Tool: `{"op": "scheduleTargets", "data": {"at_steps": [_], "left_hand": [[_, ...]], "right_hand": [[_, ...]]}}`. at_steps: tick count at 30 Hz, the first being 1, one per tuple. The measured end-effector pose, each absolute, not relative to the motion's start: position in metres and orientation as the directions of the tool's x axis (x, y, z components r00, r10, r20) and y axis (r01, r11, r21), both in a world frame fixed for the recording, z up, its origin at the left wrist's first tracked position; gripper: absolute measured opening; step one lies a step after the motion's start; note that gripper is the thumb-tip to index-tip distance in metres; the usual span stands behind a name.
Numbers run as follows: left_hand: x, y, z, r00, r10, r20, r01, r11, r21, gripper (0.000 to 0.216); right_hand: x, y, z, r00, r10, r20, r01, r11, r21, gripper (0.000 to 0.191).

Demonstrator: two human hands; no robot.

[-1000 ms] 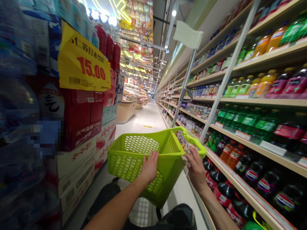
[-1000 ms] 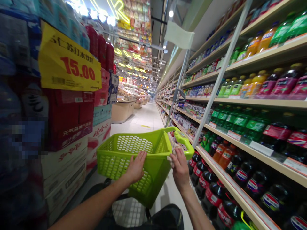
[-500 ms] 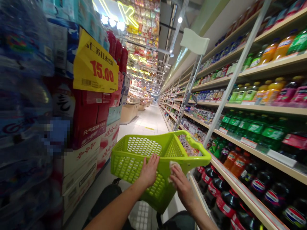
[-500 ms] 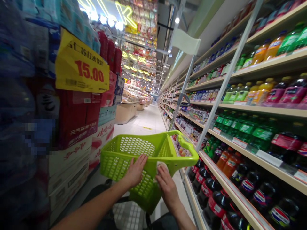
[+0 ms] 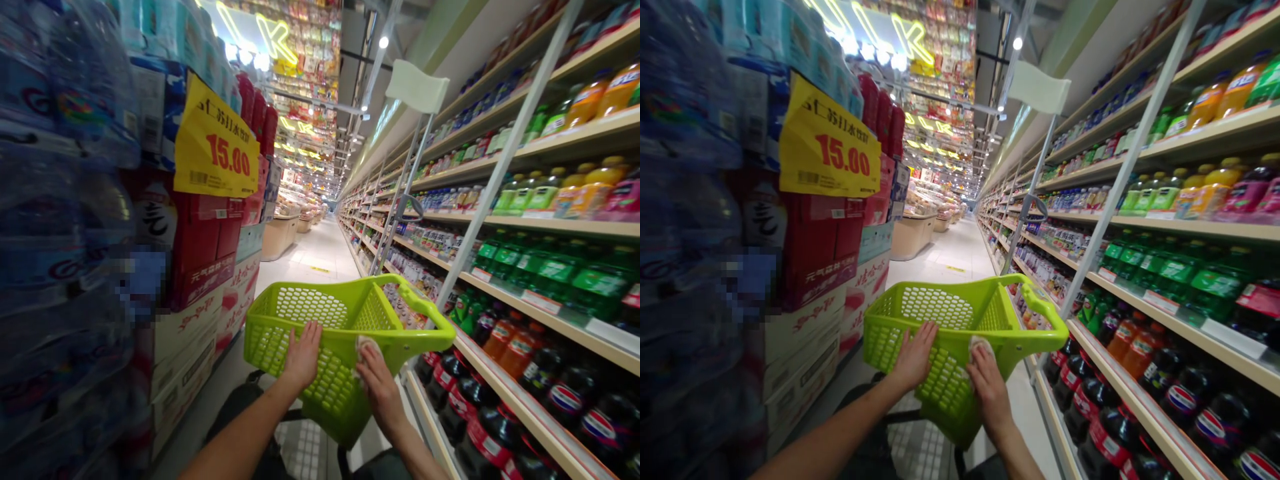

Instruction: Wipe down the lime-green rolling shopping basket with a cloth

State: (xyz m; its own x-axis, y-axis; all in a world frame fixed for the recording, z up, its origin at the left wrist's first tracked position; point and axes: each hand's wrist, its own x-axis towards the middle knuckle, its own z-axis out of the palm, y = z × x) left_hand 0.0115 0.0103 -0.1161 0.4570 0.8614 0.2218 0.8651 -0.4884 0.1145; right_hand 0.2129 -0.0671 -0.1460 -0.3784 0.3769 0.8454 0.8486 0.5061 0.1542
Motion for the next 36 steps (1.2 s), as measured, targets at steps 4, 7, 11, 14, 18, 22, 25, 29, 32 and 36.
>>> {"op": "scheduleTargets", "data": {"at_steps": [4,7,11,14,18,22,25,29,32,36], "left_hand": [[0.015,0.008,-0.11,0.436,0.884,0.168,0.878,-0.459,0.138,0.087],[0.018,0.007,-0.111,0.476,0.864,0.162,0.856,-0.498,0.138,0.088],[0.024,0.005,-0.116,0.512,0.838,0.188,0.827,-0.54,0.157,0.086],[0.028,0.001,-0.113,0.539,0.817,0.205,0.804,-0.572,0.165,0.085],[0.022,0.0,-0.106,0.541,0.821,0.184,0.806,-0.568,0.168,0.078],[0.011,0.004,-0.105,0.526,0.835,0.161,0.824,-0.547,0.147,0.078],[0.01,0.005,-0.106,0.539,0.829,0.148,0.818,-0.557,0.144,0.078],[0.01,0.005,-0.107,0.556,0.816,0.159,0.805,-0.576,0.141,0.078],[0.002,0.009,-0.107,0.513,0.844,0.156,0.837,-0.532,0.129,0.079],[-0.006,0.015,-0.111,0.495,0.859,0.132,0.852,-0.51,0.121,0.082]], "right_hand": [[0.211,-0.05,-0.125,-0.349,0.345,0.871,0.868,0.47,0.161,0.029],[0.209,-0.05,-0.155,-0.468,0.355,0.809,0.816,0.525,0.242,0.024],[0.199,-0.056,-0.166,-0.48,0.419,0.771,0.81,0.549,0.206,0.023],[0.191,-0.049,-0.132,-0.392,0.385,0.835,0.837,0.526,0.151,0.024],[0.195,-0.038,-0.124,-0.37,0.384,0.846,0.854,0.499,0.147,0.023],[0.202,-0.05,-0.178,-0.501,0.451,0.739,0.81,0.546,0.215,0.022],[0.197,-0.057,-0.184,-0.506,0.463,0.727,0.804,0.559,0.203,0.023],[0.182,-0.044,-0.136,-0.39,0.412,0.823,0.83,0.545,0.12,0.025],[0.178,-0.034,-0.135,-0.377,0.416,0.827,0.837,0.536,0.112,0.025],[0.178,-0.039,-0.192,-0.504,0.444,0.741,0.782,0.599,0.174,0.023]]}}
